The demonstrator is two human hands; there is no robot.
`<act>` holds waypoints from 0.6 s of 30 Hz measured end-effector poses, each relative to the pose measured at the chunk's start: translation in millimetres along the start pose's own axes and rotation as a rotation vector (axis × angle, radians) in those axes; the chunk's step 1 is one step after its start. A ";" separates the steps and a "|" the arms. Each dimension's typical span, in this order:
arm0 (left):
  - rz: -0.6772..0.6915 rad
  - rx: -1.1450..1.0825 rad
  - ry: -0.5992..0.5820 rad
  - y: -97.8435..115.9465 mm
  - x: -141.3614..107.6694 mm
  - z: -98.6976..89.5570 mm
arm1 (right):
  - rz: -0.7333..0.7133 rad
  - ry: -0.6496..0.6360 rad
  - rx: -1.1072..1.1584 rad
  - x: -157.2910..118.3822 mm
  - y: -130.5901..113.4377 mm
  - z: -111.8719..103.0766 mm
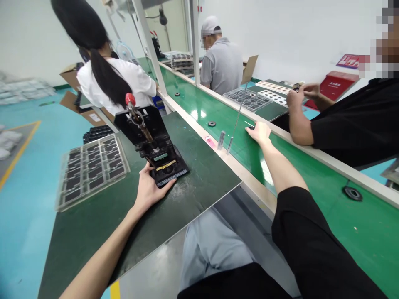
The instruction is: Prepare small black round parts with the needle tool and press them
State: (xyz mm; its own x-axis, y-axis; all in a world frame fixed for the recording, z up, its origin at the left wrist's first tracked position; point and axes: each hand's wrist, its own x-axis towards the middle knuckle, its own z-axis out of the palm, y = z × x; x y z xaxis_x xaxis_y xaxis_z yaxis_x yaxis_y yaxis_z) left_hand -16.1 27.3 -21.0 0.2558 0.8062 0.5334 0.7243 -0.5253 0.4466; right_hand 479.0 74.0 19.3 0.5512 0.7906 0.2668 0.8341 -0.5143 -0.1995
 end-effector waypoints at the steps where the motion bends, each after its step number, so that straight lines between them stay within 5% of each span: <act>1: -0.001 -0.003 0.003 0.0 -0.6 0.4 | 0.026 0.003 -0.005 0.7 -9.3 0.6; 4: 0.007 -0.015 0.013 -0.3 -2.1 1.2 | -0.066 0.012 0.115 -0.3 -42.7 2.9; 10: 0.019 -0.007 0.015 0.0 -3.2 1.7 | -0.371 -0.200 0.158 -2.5 -104.5 13.9; 18: 0.028 -0.017 0.010 0.6 -3.9 1.7 | -0.413 -0.219 0.042 -4.6 -108.8 14.5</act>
State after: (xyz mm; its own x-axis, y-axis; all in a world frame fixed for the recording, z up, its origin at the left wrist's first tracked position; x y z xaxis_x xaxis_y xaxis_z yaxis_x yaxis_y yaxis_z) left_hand -15.6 24.2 -24.0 0.2696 0.7885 0.5528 0.7059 -0.5522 0.4436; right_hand 385.4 131.1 26.2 0.1525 0.9800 0.1279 0.9786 -0.1317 -0.1580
